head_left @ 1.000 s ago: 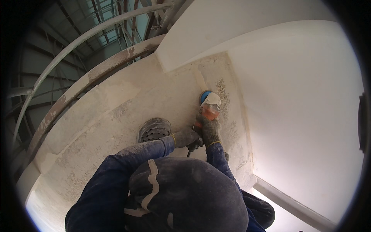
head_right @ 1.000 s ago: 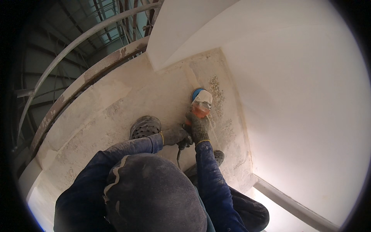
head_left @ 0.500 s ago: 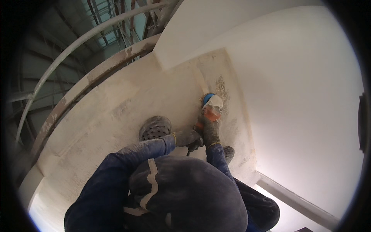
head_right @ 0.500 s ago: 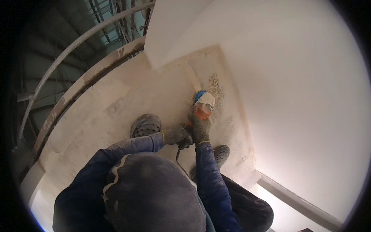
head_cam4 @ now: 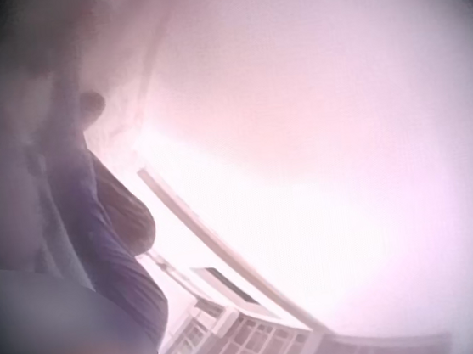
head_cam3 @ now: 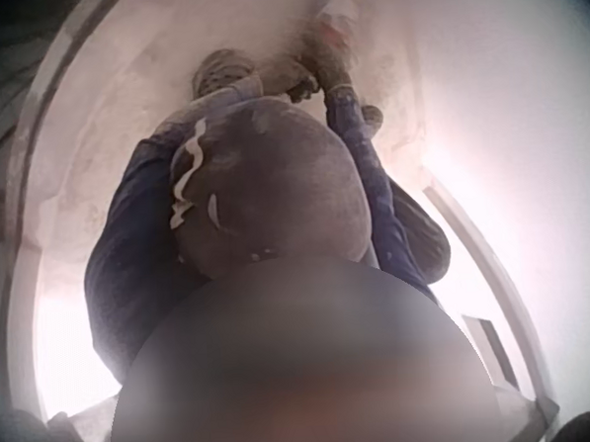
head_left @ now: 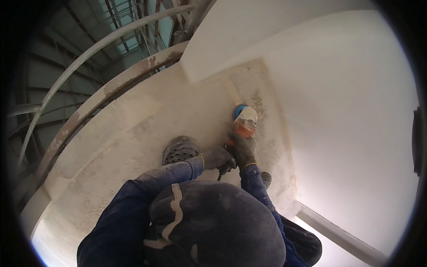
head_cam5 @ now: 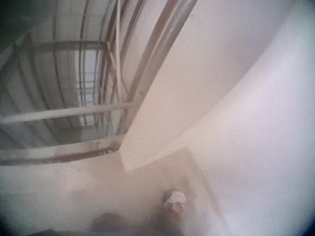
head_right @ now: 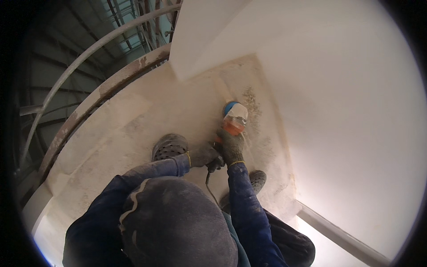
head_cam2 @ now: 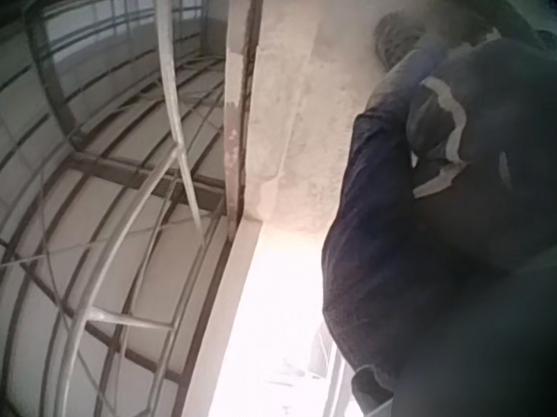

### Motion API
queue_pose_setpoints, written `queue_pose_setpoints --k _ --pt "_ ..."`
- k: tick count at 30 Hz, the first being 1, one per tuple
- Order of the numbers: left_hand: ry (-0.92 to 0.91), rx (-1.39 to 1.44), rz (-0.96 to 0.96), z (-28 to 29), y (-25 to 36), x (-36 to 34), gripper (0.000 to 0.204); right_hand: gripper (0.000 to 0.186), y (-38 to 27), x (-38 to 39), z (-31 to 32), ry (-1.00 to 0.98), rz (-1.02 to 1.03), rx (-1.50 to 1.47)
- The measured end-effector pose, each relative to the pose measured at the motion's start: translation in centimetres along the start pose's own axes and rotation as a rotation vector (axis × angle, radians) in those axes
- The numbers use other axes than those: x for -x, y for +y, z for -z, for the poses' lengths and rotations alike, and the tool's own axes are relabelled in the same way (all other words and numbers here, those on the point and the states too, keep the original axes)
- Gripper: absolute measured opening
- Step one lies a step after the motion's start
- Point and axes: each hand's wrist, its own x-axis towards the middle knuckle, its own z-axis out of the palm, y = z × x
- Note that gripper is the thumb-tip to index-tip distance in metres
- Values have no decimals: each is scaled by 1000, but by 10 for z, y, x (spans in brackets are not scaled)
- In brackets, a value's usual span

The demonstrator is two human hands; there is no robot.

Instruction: The person uses an angle grinder to smooth the surface of a concrete stair landing. They hold the tool with both hands and move it across the floor, creating dust.

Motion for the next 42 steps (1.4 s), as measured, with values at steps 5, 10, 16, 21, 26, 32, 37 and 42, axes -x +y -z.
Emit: queue_pose_setpoints --k 5,10,16,21,26,32,37,42 --pt "-5 -75 5 3 -6 -5 12 47 11 -6 5 29 -24 -31" --pt "32 -28 79 1 -1 -10 12 46 3 -9 2 -30 16 13" --pt "102 -43 36 5 5 -10 13 43 -12 -10 -7 -91 17 47" --pt "86 -50 26 2 3 -8 14 43 -3 -10 -3 -23 29 42" --pt "-27 -191 18 -7 3 1 13 40 13 0 7 50 10 -54" --pt "13 -444 2 -13 -10 0 17 36 28 5 14 116 26 -80" --pt "2 -417 -53 -7 -22 -10 19 39 32 -4 21 89 86 54" --pt "-9 -312 -35 0 -7 -12 19 40 23 -19 10 69 133 68"
